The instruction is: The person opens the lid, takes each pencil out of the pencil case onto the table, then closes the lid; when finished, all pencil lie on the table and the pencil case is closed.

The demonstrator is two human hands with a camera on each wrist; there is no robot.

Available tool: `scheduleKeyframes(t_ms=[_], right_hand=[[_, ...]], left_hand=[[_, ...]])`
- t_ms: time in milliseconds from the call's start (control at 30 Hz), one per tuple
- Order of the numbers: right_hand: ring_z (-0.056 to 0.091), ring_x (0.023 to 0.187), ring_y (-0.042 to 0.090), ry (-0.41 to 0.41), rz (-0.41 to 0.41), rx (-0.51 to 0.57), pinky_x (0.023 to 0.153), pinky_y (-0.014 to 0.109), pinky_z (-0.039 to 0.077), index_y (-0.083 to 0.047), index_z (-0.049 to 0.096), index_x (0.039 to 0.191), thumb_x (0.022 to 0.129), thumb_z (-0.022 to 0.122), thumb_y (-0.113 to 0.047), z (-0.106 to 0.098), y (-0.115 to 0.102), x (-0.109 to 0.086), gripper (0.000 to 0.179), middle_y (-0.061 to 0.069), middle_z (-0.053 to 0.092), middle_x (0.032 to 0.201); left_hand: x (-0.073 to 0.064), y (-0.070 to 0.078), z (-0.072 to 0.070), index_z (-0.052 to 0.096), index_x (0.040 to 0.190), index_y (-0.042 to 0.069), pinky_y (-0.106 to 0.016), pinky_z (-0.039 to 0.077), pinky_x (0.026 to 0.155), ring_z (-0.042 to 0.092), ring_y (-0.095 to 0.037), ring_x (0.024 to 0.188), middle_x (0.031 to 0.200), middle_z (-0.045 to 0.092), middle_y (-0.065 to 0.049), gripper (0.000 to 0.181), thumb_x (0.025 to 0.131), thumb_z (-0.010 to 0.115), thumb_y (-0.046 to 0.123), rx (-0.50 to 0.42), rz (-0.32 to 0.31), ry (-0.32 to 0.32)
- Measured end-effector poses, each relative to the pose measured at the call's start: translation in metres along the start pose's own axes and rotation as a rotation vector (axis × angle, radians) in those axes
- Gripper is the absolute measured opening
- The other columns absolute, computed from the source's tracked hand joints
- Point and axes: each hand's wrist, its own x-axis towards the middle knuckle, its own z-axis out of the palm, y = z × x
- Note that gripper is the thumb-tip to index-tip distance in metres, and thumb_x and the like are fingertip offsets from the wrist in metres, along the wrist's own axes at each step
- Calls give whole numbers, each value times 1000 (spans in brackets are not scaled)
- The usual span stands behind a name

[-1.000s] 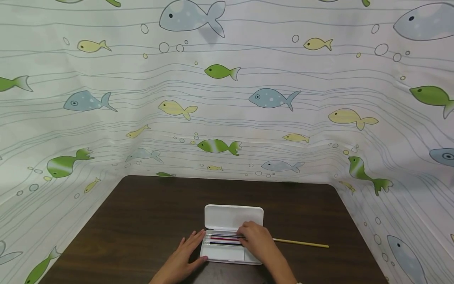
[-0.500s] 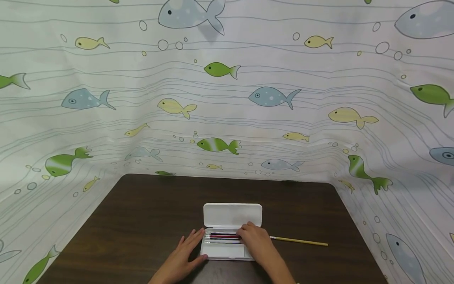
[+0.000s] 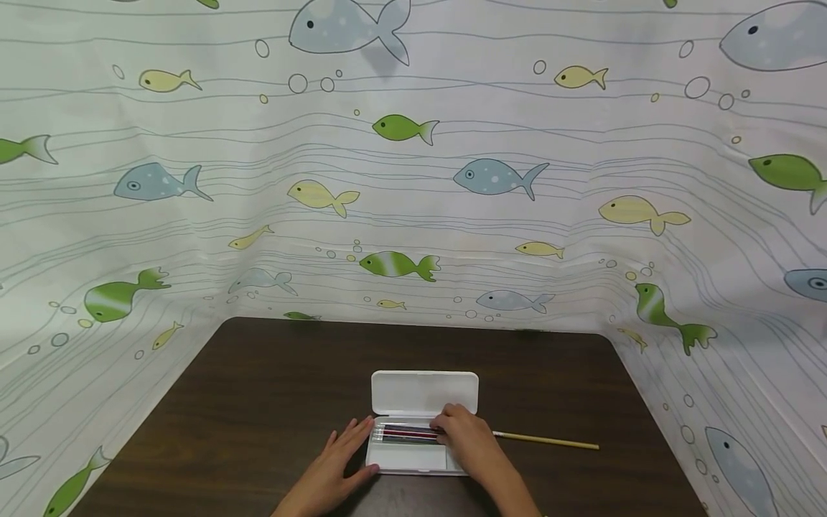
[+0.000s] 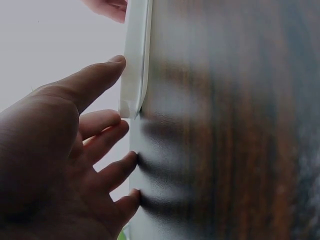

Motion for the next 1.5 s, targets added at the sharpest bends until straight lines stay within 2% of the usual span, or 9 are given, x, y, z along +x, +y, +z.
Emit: scheduleKeyframes(t_ms=[167,433,633,767,1033,1200,1367,1500], right_hand=[[52,83,6,5,13,64,68,28,51,-15,76,96,80,80,-6,0,-1,-1,19,-10,57,91],[56,84,6,63,16,93,71,31,52,-17,75,94,79,80,-4,5,1,-4,21,-12,64,89],[55,85,4,160,-37,88,69,28,52,-17,76,96,77,82,-4,1,4,-7,24,-13,62,92],[55,86,3,210,-60,132,70,26,52,-18,76,98,76,83,-2,-13,9,-10,28,-13,61,95],[53,83,3,227,-56,150,66,23,49,-20,75,100,74,82,3,-48,26,-22,36,-14,62,98],[53,85,0,212,-17,147,66,22,49,-24,73,102,75,82,2,-65,42,-38,37,-18,61,99],[56,89,2,240,-4,116,71,24,50,-30,70,102,75,82,1,-80,61,-56,43,-18,62,99],[59,89,4,245,26,98,72,25,51,-29,69,101,74,81,3,-92,71,-69,43,-16,63,98]], left_hand=[[0,-1,1,41,149,8,-68,17,107,30,-41,140,152,40,-11,73,90,69,43,2,6,9],[0,-2,1,41,149,8,-68,17,107,30,-41,140,152,39,-11,73,90,69,42,2,11,7],[1,-2,1,41,149,8,-68,17,107,29,-41,140,153,39,-11,74,90,69,43,11,11,-2],[2,-2,1,40,149,8,-68,17,107,30,-40,140,152,39,-11,74,90,69,41,13,11,-1],[1,-1,-1,41,149,7,-67,18,107,31,-41,140,152,40,-12,73,90,70,40,22,17,7],[0,-2,0,41,149,8,-67,17,108,30,-40,140,152,40,-10,74,90,69,42,17,8,-4],[0,-2,0,40,150,9,-67,17,108,30,-40,141,153,39,-9,74,90,69,43,9,3,-6],[-1,-2,0,40,150,8,-67,16,108,29,-39,141,153,39,-10,75,90,69,43,0,3,-4]])
